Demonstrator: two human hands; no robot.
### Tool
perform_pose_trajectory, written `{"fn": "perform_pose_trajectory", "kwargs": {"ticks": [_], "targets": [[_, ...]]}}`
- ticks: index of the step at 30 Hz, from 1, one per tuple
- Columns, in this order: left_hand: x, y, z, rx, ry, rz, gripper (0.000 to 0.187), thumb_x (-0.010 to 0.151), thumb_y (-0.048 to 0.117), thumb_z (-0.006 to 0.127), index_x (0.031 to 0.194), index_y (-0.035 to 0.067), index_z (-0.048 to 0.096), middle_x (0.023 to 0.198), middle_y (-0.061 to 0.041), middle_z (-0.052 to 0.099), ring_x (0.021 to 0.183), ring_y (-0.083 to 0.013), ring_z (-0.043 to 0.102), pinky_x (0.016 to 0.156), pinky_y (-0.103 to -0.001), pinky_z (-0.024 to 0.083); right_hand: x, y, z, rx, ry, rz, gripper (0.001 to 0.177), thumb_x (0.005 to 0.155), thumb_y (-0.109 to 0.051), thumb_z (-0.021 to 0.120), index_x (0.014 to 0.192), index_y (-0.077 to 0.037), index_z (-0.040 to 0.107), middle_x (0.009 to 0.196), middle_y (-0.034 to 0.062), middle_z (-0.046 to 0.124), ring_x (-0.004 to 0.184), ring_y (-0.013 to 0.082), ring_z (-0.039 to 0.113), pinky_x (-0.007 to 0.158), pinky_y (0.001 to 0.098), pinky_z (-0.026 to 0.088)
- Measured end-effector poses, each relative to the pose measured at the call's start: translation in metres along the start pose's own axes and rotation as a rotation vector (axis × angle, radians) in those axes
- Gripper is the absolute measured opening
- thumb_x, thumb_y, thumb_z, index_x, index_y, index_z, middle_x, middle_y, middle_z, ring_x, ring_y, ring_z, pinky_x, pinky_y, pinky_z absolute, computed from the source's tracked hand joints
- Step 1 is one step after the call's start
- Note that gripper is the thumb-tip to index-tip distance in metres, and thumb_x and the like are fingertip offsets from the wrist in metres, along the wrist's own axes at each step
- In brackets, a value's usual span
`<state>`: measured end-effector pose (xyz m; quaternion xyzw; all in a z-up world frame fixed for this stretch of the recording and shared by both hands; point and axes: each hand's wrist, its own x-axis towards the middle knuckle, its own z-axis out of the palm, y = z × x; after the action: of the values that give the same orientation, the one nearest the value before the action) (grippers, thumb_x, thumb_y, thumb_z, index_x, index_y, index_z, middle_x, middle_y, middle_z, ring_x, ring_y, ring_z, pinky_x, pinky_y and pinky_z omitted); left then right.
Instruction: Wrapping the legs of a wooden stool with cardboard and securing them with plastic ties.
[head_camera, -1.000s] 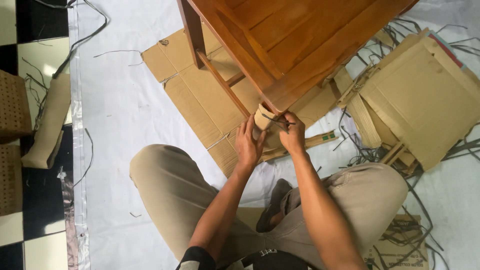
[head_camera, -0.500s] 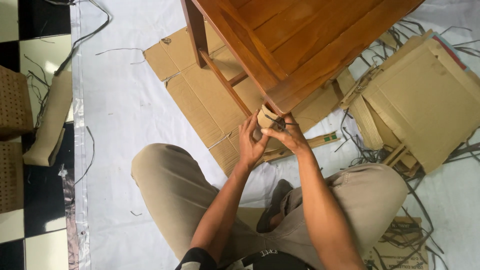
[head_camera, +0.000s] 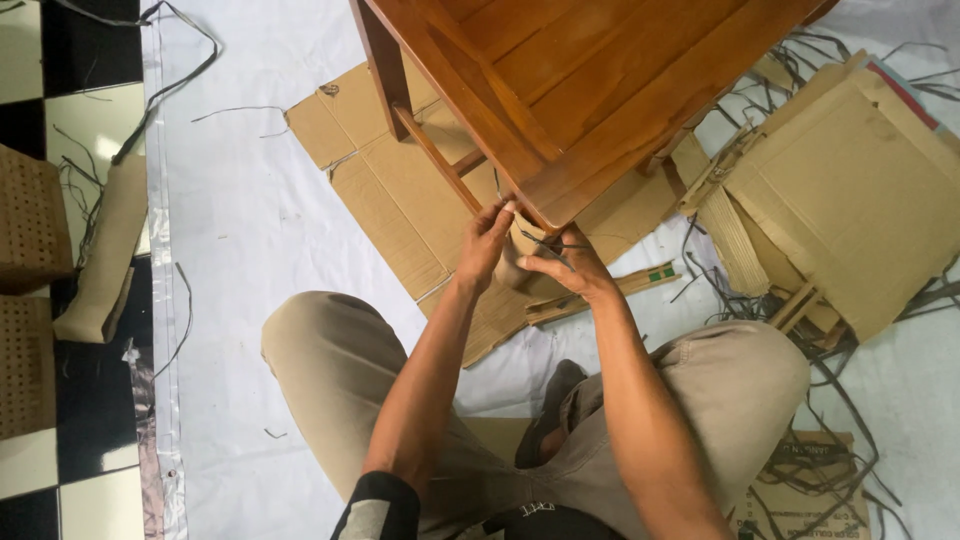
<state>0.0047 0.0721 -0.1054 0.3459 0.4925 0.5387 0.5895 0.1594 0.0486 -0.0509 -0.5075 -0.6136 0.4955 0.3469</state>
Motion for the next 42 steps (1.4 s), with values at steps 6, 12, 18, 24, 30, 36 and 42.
{"fn": "perform_pose_trajectory", "kwargs": {"ticks": [6, 12, 18, 24, 30, 36, 42], "targets": [[-0.016, 0.028, -0.002, 0.028, 0.181, 0.115, 0.028, 0.09, 0.033, 0.082, 0.096, 0.005, 0.081, 0.092, -0.014, 0.077, 0.091, -0.0189, 0.065, 0.09, -0.037, 0.054, 0.002, 0.046, -0.005, 0.009, -0.003, 0.04, 0.09, 0.072, -0.014, 0.092, 0.146, 0.003, 0.044, 0.141, 0.0234, 0.054, 0.139, 0.0378, 0.048, 0.115, 0.049, 0.041], [-0.054, 0.038, -0.005, 0.338, 0.285, 0.107, 0.023, 0.089, 0.037, 0.082, 0.098, 0.016, 0.084, 0.087, -0.007, 0.08, 0.085, -0.013, 0.074, 0.075, -0.031, 0.058, -0.003, 0.016, 0.012, 0.053, 0.049, 0.006, 0.084, 0.076, -0.013, 0.092, 0.145, -0.002, 0.045, 0.138, 0.0169, 0.056, 0.136, 0.03, 0.051, 0.114, 0.0469, 0.043], [-0.063, 0.016, -0.003, 0.147, 0.352, 0.066, 0.019, 0.093, 0.029, 0.078, 0.096, 0.01, 0.08, 0.082, -0.013, 0.078, 0.073, -0.0218, 0.076, 0.07, -0.033, 0.063, -0.006, 0.032, 0.016, -0.151, 0.183, 0.053, 0.08, 0.075, -0.038, 0.094, 0.132, 0.001, 0.052, 0.124, 0.024, 0.06, 0.122, 0.0407, 0.061, 0.098, 0.0487, 0.055], [-0.077, 0.003, 0.011, -0.01, 0.409, 0.081, 0.022, 0.099, 0.022, 0.071, 0.096, 0.001, 0.07, 0.088, -0.02, 0.077, 0.078, -0.025, 0.072, 0.076, -0.04, 0.062, -0.021, 0.003, 0.026, -0.247, 0.326, 0.052, 0.076, 0.074, -0.047, 0.093, 0.127, -0.004, 0.061, 0.121, 0.0193, 0.059, 0.118, 0.04, 0.063, 0.09, 0.0477, 0.059], [-0.082, -0.02, 0.015, -0.016, 0.417, 0.061, 0.014, 0.091, 0.017, 0.079, 0.091, 0.004, 0.076, 0.081, -0.011, 0.074, 0.073, -0.0169, 0.068, 0.07, -0.032, 0.062, -0.039, 0.022, 0.025, -0.19, 0.428, 0.079, 0.051, 0.081, -0.033, 0.087, 0.125, -0.011, 0.07, 0.113, 0.0159, 0.066, 0.113, 0.0373, 0.066, 0.087, 0.0412, 0.06], [-0.081, -0.01, 0.017, -0.017, 0.371, 0.003, 0.005, 0.086, 0.017, 0.081, 0.086, 0.013, 0.079, 0.075, 0.0, 0.068, 0.07, -0.0076, 0.059, 0.064, -0.025, 0.053, -0.047, 0.034, 0.035, -0.151, 0.61, 0.099, 0.026, 0.092, -0.015, 0.072, 0.117, -0.013, 0.078, 0.103, 0.0121, 0.075, 0.1, 0.0291, 0.073, 0.083, 0.0394, 0.06], [-0.085, 0.003, 0.016, -0.058, 0.273, -0.119, 0.009, 0.082, 0.018, 0.082, 0.089, 0.012, 0.079, 0.072, 0.0, 0.066, 0.063, -0.0066, 0.054, 0.059, -0.021, 0.044, -0.044, 0.019, 0.043, 0.053, 0.596, 0.217, 0.011, 0.091, -0.013, 0.067, 0.098, -0.016, 0.075, 0.084, 0.0042, 0.079, 0.059, 0.0085, 0.064, 0.061, 0.0218, 0.052]]}}
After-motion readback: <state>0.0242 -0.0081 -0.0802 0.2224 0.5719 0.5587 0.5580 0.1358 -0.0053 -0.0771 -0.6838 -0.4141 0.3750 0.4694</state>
